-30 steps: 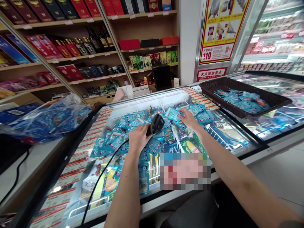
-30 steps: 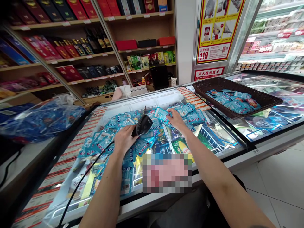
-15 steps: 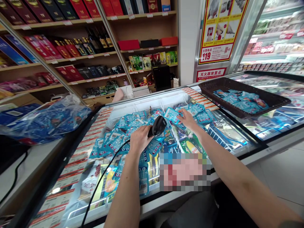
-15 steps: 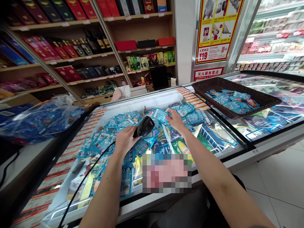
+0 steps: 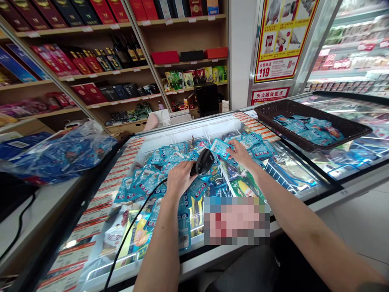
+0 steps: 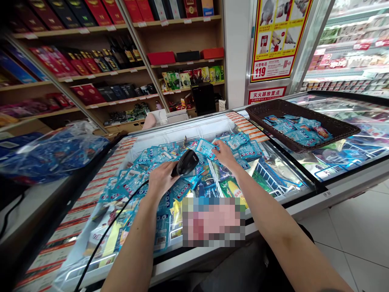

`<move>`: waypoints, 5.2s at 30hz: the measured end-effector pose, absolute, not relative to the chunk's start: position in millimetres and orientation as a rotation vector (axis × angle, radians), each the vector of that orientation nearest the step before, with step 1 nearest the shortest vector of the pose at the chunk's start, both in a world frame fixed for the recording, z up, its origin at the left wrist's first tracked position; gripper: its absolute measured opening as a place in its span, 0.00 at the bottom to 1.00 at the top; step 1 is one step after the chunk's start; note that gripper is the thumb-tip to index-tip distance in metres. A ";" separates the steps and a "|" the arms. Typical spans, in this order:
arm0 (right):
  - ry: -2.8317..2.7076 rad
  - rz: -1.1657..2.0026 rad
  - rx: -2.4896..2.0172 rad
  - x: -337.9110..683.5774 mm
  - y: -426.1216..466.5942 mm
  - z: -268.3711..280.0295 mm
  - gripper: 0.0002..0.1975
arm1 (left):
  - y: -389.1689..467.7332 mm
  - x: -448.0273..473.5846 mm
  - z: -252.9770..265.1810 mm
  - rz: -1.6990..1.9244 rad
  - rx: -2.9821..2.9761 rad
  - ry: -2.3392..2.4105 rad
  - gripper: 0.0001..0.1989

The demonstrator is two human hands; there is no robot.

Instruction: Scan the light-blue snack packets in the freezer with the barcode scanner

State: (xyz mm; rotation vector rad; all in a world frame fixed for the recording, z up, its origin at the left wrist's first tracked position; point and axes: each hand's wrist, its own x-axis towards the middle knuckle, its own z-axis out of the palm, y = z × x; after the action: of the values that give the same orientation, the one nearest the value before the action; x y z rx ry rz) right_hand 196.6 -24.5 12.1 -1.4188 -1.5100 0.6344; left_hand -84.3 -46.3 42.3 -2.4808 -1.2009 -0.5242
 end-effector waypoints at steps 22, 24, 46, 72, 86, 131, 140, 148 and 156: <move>-1.508 0.629 -1.489 194.8 -27.4 16.4 0.14 | -47.0 -83.3 43.5 -0.500 -2.503 -1.199 0.16; -1.496 0.600 -1.494 197.0 -26.0 15.7 0.15 | -46.6 -83.5 42.8 -0.492 -2.487 -1.213 0.16; -2.048 -0.266 -1.614 192.3 -38.2 14.6 0.21 | -43.1 -86.1 38.9 -0.499 -2.354 -1.395 0.17; -2.289 0.111 -1.265 176.3 -36.0 5.8 0.19 | -39.9 -92.3 35.2 -0.624 -2.272 -1.493 0.19; -2.063 0.052 -1.523 167.3 -30.1 -3.3 0.35 | -39.1 -92.1 34.7 -0.594 -2.281 -1.452 0.18; -0.995 0.901 -0.966 177.1 -10.8 -7.7 0.21 | -43.4 -83.7 37.3 -0.497 -2.451 -1.163 0.17; -0.997 0.914 -0.969 176.2 -10.7 -8.0 0.20 | -43.8 -83.4 38.6 -0.492 -2.457 -1.170 0.17; -1.127 0.688 -1.076 186.6 -13.8 0.9 0.21 | -43.9 -82.2 38.7 -0.466 -2.446 -1.186 0.17; -1.292 0.015 -1.614 222.8 -16.5 10.0 0.16 | -42.1 -86.7 40.4 -0.497 -2.459 -1.243 0.18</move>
State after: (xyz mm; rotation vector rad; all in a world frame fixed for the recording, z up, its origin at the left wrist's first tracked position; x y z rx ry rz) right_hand 222.8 -16.5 10.0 -1.6135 -1.2916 0.0150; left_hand -86.7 -42.1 40.4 -2.4591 -1.2435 -0.4968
